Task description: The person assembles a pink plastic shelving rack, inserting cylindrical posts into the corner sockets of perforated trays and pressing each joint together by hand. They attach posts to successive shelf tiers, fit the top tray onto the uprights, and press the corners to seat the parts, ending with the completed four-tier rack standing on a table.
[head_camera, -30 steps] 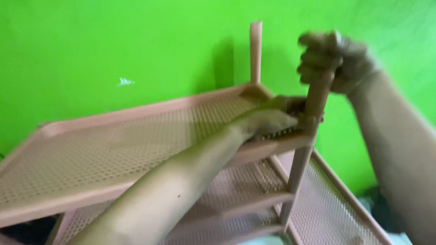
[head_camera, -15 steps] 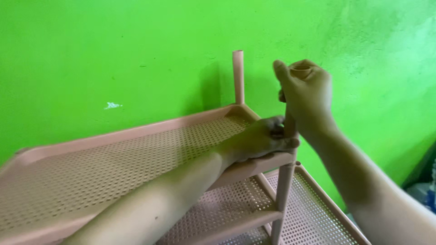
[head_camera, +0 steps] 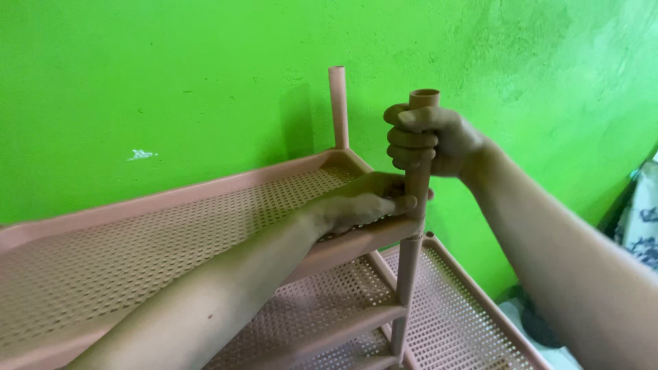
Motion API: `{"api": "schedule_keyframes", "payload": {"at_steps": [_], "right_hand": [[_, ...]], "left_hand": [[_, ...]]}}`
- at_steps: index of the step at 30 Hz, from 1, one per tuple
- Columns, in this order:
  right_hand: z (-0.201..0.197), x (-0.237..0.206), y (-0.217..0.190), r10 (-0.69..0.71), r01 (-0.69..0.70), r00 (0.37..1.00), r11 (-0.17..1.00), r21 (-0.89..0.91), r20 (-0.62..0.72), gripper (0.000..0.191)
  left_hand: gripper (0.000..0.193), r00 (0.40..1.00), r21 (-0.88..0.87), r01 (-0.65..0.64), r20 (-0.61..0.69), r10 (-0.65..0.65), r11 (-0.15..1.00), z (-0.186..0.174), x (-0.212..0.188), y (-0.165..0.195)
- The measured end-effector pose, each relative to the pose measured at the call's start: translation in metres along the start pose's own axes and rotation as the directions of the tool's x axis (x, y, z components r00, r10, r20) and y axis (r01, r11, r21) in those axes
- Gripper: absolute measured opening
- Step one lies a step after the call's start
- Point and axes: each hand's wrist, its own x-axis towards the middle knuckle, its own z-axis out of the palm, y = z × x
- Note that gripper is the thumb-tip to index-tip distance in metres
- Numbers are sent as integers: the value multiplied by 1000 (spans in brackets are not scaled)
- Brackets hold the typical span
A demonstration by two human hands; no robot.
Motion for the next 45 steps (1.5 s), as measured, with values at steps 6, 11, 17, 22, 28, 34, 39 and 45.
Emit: {"api": "schedule_keyframes", "payload": {"at_steps": [6,11,17,22,28,34,39,45], "right_hand": [[52,17,24,-525,-133,349,792,-595,-777,34],[72,14,24,-528,-260,387,724,-639,-756,37],[44,-14,-21,-56,-119,889,931,-346,-455,23],[18,-2,-10,-1,-12,997,984,-175,-72,35],[41,-1,22,-294,-5,715,905,-426,-634,27],[70,16,41,-681,-320,302,587,-744,-667,37],[51,-11,5,-224,-109,770,877,-469,-598,33],[10,-4,-19,-61,48,996,980,-195,-59,36]], "left_hand": [[42,996,9,-46,-70,47,999,0,12,-10],[42,982,11,-136,-134,137,991,-3,13,-17],[32,996,-69,-84,-46,81,994,0,12,-18],[32,978,-31,-203,30,204,979,-1,10,-13],[34,997,144,35,-79,-23,989,-5,13,-15],[49,991,-58,-103,-86,98,993,-7,19,-25],[49,983,-59,-127,-139,117,990,-6,18,-34],[41,984,-45,-168,-76,164,985,-6,20,-35]]}}
